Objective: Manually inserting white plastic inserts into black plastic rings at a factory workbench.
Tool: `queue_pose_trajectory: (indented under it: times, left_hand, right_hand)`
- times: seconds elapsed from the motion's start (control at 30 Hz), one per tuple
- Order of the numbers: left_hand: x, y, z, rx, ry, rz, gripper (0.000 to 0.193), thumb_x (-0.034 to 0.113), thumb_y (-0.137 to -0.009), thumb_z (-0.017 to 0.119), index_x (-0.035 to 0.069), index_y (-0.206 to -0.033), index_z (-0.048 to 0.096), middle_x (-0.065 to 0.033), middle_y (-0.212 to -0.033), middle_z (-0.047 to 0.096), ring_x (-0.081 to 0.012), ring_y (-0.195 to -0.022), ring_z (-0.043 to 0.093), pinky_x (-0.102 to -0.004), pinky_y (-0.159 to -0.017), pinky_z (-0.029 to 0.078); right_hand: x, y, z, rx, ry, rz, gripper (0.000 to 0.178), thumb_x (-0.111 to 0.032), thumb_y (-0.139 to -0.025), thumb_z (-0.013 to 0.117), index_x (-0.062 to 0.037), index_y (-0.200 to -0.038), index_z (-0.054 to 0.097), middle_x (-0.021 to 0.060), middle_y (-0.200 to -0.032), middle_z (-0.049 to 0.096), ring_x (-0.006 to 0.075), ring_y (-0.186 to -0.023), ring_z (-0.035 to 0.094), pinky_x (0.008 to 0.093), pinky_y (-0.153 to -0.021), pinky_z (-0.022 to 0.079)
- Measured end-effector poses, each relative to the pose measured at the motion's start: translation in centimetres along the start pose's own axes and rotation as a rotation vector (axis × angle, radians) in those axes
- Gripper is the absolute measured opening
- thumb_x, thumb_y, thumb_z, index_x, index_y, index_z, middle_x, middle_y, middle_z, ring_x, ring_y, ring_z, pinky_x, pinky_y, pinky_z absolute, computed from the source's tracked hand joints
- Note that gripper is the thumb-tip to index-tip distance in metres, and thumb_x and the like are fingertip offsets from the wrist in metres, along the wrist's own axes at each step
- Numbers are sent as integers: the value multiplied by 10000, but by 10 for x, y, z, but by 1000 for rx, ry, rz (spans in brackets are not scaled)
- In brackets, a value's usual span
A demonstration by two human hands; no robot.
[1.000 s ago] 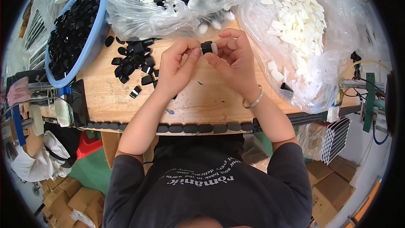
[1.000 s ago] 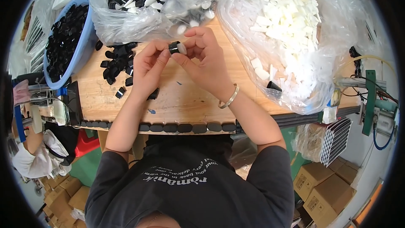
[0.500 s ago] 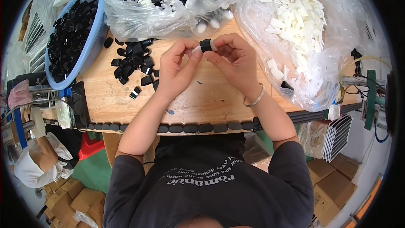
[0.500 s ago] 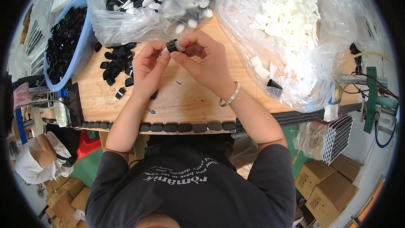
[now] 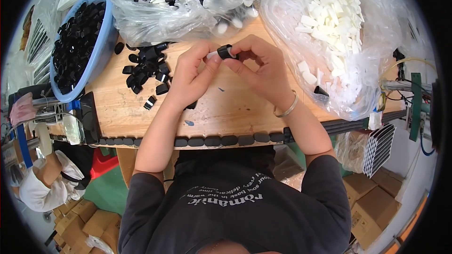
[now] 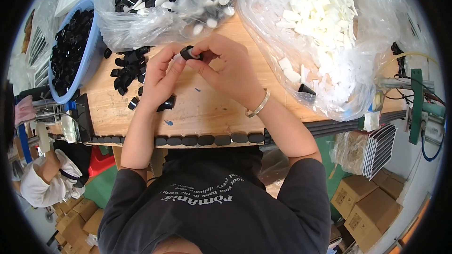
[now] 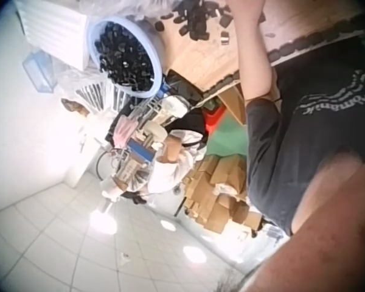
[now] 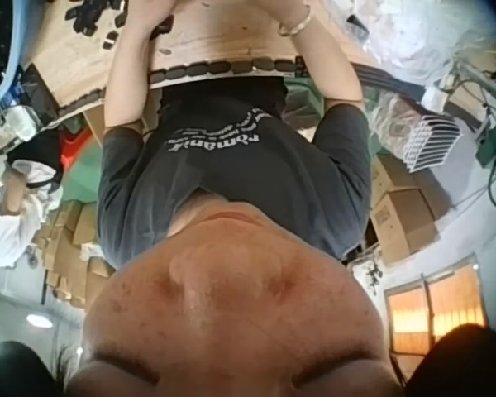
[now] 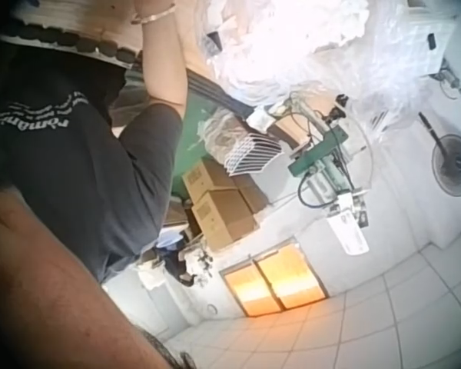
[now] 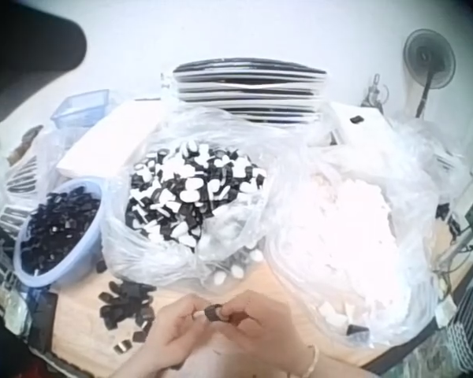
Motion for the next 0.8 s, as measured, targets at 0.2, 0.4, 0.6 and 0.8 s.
queue_pose_trajectory:
  times: [0.2, 0.4, 0.6, 0.8]
  left_hand:
    - [1, 5, 11, 58, 237, -25, 122, 84, -926, 568, -7, -984, 623, -20, -822, 587, -94, -741, 495, -236, -681, 404]
    - [-10, 11, 13, 116, 496, -144, 135, 97, -951, 558, -7, -990, 633, -3, -911, 616, -54, -814, 507, -212, -730, 410]
    - [13, 3, 2, 98, 41, 165, 106, 49, -915, 575, -10, -987, 627, -49, -911, 620, -125, -829, 544, -245, -762, 416]
    - [1, 11, 7, 148, 379, -10, 98, 17, -893, 587, -11, -974, 635, -62, -930, 629, -147, -877, 570, -265, -812, 422]
  right_hand:
    - [-13, 4, -1, 64, 47, -147, 178, 60, -799, 692, 12, -953, 617, 40, -937, 621, 106, -830, 611, 222, -744, 503]
    - [-14, 3, -5, 119, -41, -142, 168, 63, -783, 699, 11, -928, 634, 60, -925, 635, 116, -804, 621, 229, -716, 505]
    - [-45, 9, -2, 114, 316, -443, 182, 38, -735, 736, -8, -890, 653, 86, -854, 650, 147, -713, 635, 243, -640, 507]
    - [-45, 8, -6, 162, 209, -427, 202, 35, -722, 737, -21, -903, 665, 88, -848, 656, 178, -706, 645, 257, -609, 516]
Point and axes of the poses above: each hand's wrist, its own y-axis away from the middle knuckle, its own z-axis out of the palm, x = y × z, the point moved 9 cm from there along -y, towards the middle knuckle
